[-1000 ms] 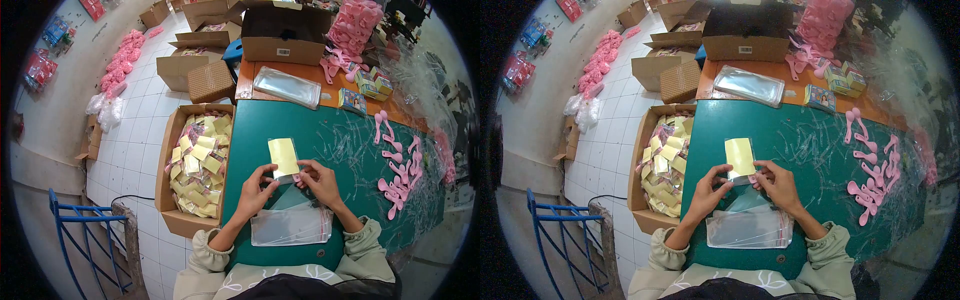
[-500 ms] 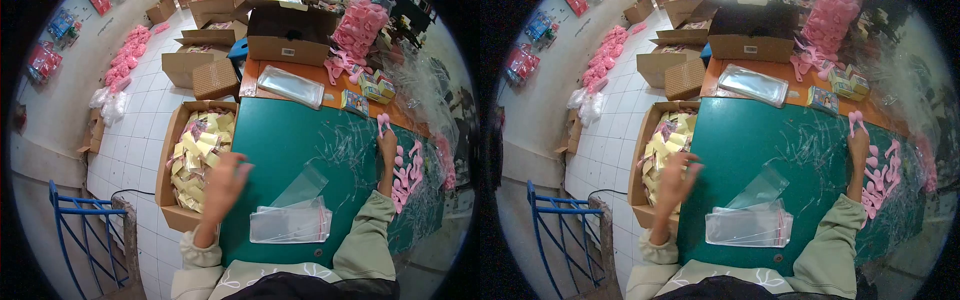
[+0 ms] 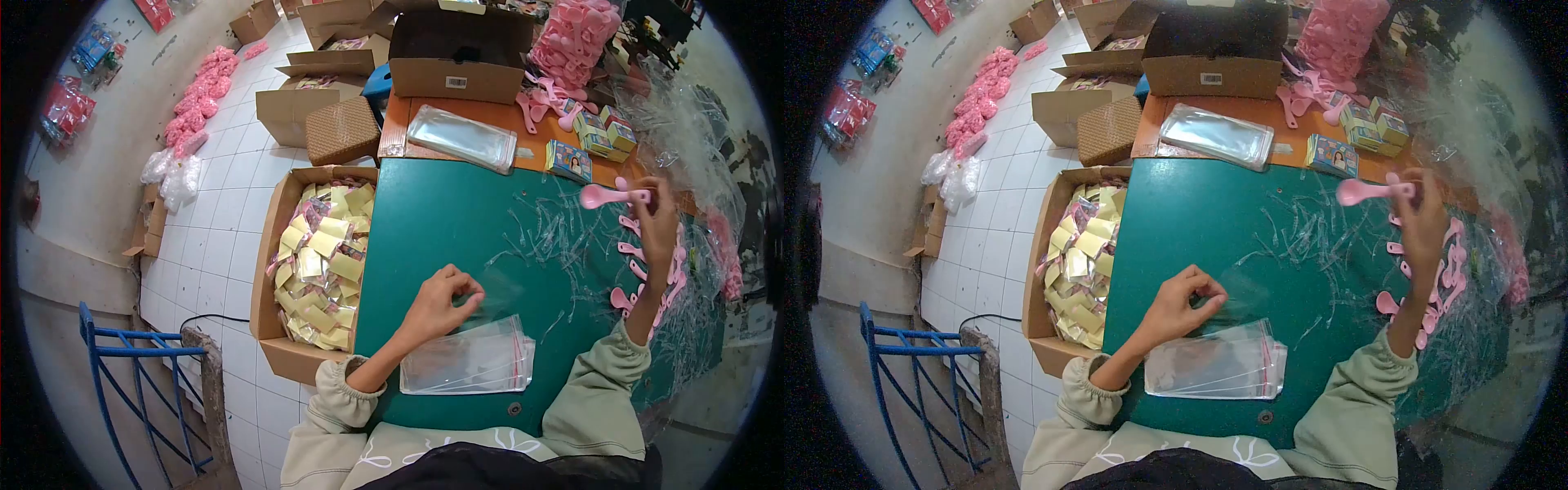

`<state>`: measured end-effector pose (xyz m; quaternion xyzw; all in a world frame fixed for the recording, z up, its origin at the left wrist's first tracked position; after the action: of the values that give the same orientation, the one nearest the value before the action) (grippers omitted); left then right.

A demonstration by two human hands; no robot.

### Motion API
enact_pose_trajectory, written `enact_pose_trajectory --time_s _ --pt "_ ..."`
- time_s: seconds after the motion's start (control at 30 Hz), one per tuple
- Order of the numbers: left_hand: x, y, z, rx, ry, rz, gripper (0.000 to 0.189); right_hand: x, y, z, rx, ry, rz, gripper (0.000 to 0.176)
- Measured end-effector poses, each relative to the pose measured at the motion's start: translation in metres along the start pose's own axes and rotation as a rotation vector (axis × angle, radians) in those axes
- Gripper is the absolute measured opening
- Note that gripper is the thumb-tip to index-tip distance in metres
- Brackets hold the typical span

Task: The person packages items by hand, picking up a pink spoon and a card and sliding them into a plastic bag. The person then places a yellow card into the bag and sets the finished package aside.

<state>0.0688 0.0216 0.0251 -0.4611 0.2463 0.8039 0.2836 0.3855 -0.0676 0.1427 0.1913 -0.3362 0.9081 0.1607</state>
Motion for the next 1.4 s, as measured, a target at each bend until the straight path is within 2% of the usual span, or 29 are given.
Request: enact_pose_trajectory --time_s 0.03,0.1,0.2,0.3,0.47,0.7,0.8,0.9,0.97,1.1,1.17,1.27,1.33,1.4 --pt "0.001 -0.001 0.001 0.021 0.057 0.041 0.012 0.007 0.002 -0.012 0.073 -0.225 -0.078 0.018" --pt "0.014 -0.005 -0.003 0.103 0.309 0.085 0.013 0.036 0.01 -0.037 0.193 -0.43 0.023 0.015" --pt "0.014 -0.007 -0.002 0.287 0.681 0.222 0.015 0.079 0.021 -0.059 0.37 -0.655 0.01 0.014" --pt "0.013 -0.006 0.0 0.339 0.722 0.304 0.016 0.096 0.027 -0.067 0.4 -0.732 -0.033 0.015" --pt "0.01 -0.004 0.001 0.348 0.747 0.361 0.02 0.103 0.033 -0.076 0.287 -0.791 -0.018 0.018" --pt "0.01 -0.006 0.004 0.342 0.727 0.367 0.03 0.111 0.038 -0.08 0.411 -0.796 0.019 0.016" --pt "0.011 -0.006 0.003 0.36 0.701 0.343 0.03 0.116 0.042 -0.085 0.451 -0.806 0.019 0.014" --pt "0.004 -0.004 0.004 0.293 0.796 0.278 0.032 0.119 0.045 -0.09 0.493 -0.846 0.025 0.014" --pt "0.003 -0.002 0.006 0.306 0.744 0.308 0.034 0.121 0.047 -0.091 0.495 -0.881 0.021 0.015" --pt "0.006 0.0 0.007 0.342 0.7 0.227 0.034 0.133 0.049 -0.088 0.529 -0.847 0.19 0.022" --pt "-0.001 0.0 0.013 0.254 0.711 0.16 0.032 0.143 0.047 -0.077 0.519 -0.796 0.254 0.027" --pt "-0.016 0.003 0.028 0.11 0.729 0.017 0.03 0.131 0.035 -0.051 0.494 -0.888 0.264 0.027" --pt "-0.017 0.007 0.037 0.038 0.738 -0.052 0.029 0.105 0.02 -0.024 0.504 -1.019 0.231 0.019" --pt "-0.013 0.009 0.045 -0.009 0.745 -0.089 0.028 0.069 0.006 -0.002 0.479 -0.959 0.257 0.013"
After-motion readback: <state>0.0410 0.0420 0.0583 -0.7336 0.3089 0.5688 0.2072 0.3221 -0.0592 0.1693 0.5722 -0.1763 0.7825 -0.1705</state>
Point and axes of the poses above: each hand's wrist, its own y-axis away from the middle knuckle, its own z-axis out of the back of the hand, x = y × z, the point moved 4 cm from there along -y, towards the middle knuckle, and after that the axes turned 13 degrees about z, right-handed, at the moved point
